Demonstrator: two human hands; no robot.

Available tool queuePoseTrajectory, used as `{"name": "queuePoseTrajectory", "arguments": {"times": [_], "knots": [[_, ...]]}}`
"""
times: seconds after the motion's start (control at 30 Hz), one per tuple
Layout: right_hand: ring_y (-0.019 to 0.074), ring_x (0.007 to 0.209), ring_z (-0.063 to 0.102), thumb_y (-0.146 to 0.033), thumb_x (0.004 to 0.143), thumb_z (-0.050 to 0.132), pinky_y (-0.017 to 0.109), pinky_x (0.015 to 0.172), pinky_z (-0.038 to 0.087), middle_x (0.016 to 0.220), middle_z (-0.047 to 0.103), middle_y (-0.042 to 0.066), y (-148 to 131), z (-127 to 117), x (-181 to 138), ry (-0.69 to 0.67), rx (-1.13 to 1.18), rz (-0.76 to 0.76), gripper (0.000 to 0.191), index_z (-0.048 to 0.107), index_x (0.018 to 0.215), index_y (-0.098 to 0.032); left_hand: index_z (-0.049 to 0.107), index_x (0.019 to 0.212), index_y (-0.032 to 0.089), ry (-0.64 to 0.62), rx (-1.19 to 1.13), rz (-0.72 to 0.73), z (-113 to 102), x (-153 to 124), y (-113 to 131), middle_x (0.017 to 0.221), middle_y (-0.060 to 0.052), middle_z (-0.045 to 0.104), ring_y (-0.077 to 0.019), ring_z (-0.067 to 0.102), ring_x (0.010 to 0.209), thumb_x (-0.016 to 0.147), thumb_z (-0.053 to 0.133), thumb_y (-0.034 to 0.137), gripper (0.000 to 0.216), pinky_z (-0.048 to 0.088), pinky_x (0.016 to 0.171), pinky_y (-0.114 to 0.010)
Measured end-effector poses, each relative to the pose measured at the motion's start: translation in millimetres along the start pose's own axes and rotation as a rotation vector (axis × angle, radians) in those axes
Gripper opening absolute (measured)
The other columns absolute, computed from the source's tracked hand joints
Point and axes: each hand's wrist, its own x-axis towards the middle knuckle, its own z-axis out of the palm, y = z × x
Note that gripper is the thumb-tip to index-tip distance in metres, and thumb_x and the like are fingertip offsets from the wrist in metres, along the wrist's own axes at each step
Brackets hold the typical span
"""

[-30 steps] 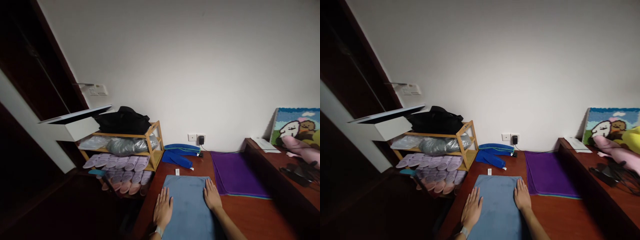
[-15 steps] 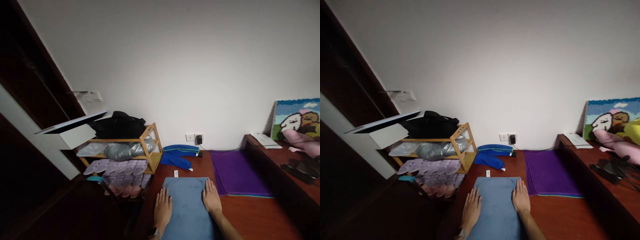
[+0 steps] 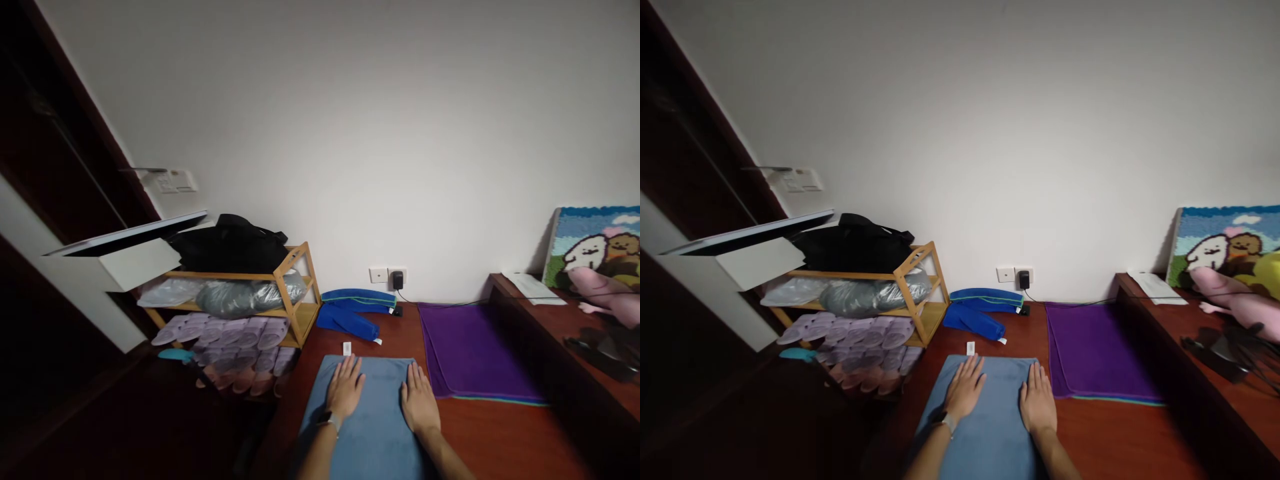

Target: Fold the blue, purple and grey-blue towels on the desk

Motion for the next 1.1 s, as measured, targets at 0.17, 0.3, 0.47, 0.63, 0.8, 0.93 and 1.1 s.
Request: {"name": "queuePoseTrajectory", "arguments": {"times": [0.17, 0.3, 0.47, 0.63, 0.8, 0.93, 1.1], "knots": [[0.0254, 0.157, 0.017, -0.039, 0.100, 0.018, 0.038, 0.128, 0.015, 0.169, 0.022, 0.011, 0.2, -0.3, -0.6, -0.031, -0.048, 0.014, 0.069, 0.026, 0.158, -0.003, 0.035, 0.159, 0.026, 0.014, 0.029, -0.124, -9.1, -13.5, -67.0, 0.166, -0.005, 0.033, -0.0231, 0.029, 0.154, 0.106, 0.029, 0.050, 0.058, 0.028, 0.124, -0.047], [0.0255, 0.157, 0.017, -0.039, 0.100, 0.019, 0.039, 0.128, 0.017, 0.169, 0.021, 0.010, 0.7, -0.1, -0.4, -0.036, -0.030, 0.016, 0.069, 0.025, 0.159, -0.003, 0.035, 0.159, 0.025, 0.036, 0.015, -0.142, -7.5, -15.6, -75.9, 0.166, -0.004, 0.035, -0.0226, 0.029, 0.154, 0.106, 0.028, 0.049, 0.059, 0.028, 0.124, -0.046], [0.0259, 0.157, 0.017, -0.038, 0.099, 0.022, 0.040, 0.128, 0.016, 0.168, 0.022, 0.012, 0.6, -0.9, 0.1, -0.025, 0.016, 0.016, 0.070, 0.026, 0.158, -0.002, 0.037, 0.158, 0.019, 0.045, 0.019, -0.171, -8.5, -11.8, -65.8, 0.164, -0.007, 0.036, -0.0237, 0.031, 0.153, 0.105, 0.030, 0.046, 0.061, 0.027, 0.125, -0.046], [0.0248, 0.156, 0.017, -0.036, 0.099, 0.023, 0.039, 0.128, 0.017, 0.168, 0.022, 0.011, -1.5, -3.7, 0.3, -0.010, 0.010, 0.022, 0.067, 0.029, 0.158, -0.003, 0.042, 0.154, 0.009, 0.055, 0.064, -0.352, -12.0, -18.7, -79.1, 0.161, -0.014, 0.040, -0.0269, 0.035, 0.151, 0.103, 0.030, 0.041, 0.062, 0.029, 0.124, -0.047], [0.0243, 0.156, 0.018, -0.035, 0.099, 0.023, 0.038, 0.127, 0.017, 0.168, 0.022, 0.010, -3.1, -9.7, 0.0, -0.017, 0.014, 0.026, 0.066, 0.029, 0.158, -0.004, 0.050, 0.149, 0.009, 0.226, 0.076, -0.298, -24.5, -51.1, -90.5, 0.159, -0.014, 0.045, -0.0276, 0.037, 0.150, 0.104, 0.026, 0.037, 0.058, 0.031, 0.124, -0.048], [0.0246, 0.156, 0.018, -0.034, 0.099, 0.024, 0.039, 0.127, 0.017, 0.168, 0.021, 0.011, -4.6, -15.2, -1.8, -0.033, 0.038, 0.030, 0.067, 0.027, 0.158, -0.003, 0.051, 0.149, 0.019, 0.240, -0.013, -0.048, -33.7, -58.9, -19.1, 0.160, -0.008, 0.045, -0.0238, 0.037, 0.150, 0.106, 0.029, 0.035, 0.051, 0.034, 0.124, -0.047], [0.0235, 0.156, 0.017, -0.032, 0.099, 0.024, 0.037, 0.128, 0.014, 0.168, 0.023, 0.010, -5.4, -17.9, -2.0, -0.035, 0.049, 0.028, 0.066, 0.028, 0.158, -0.004, 0.037, 0.158, 0.026, 0.011, -0.115, 0.213, -22.7, -50.7, 91.0, 0.164, -0.003, 0.037, -0.0239, 0.034, 0.152, 0.106, 0.031, 0.045, 0.056, 0.034, 0.124, -0.047]]}}
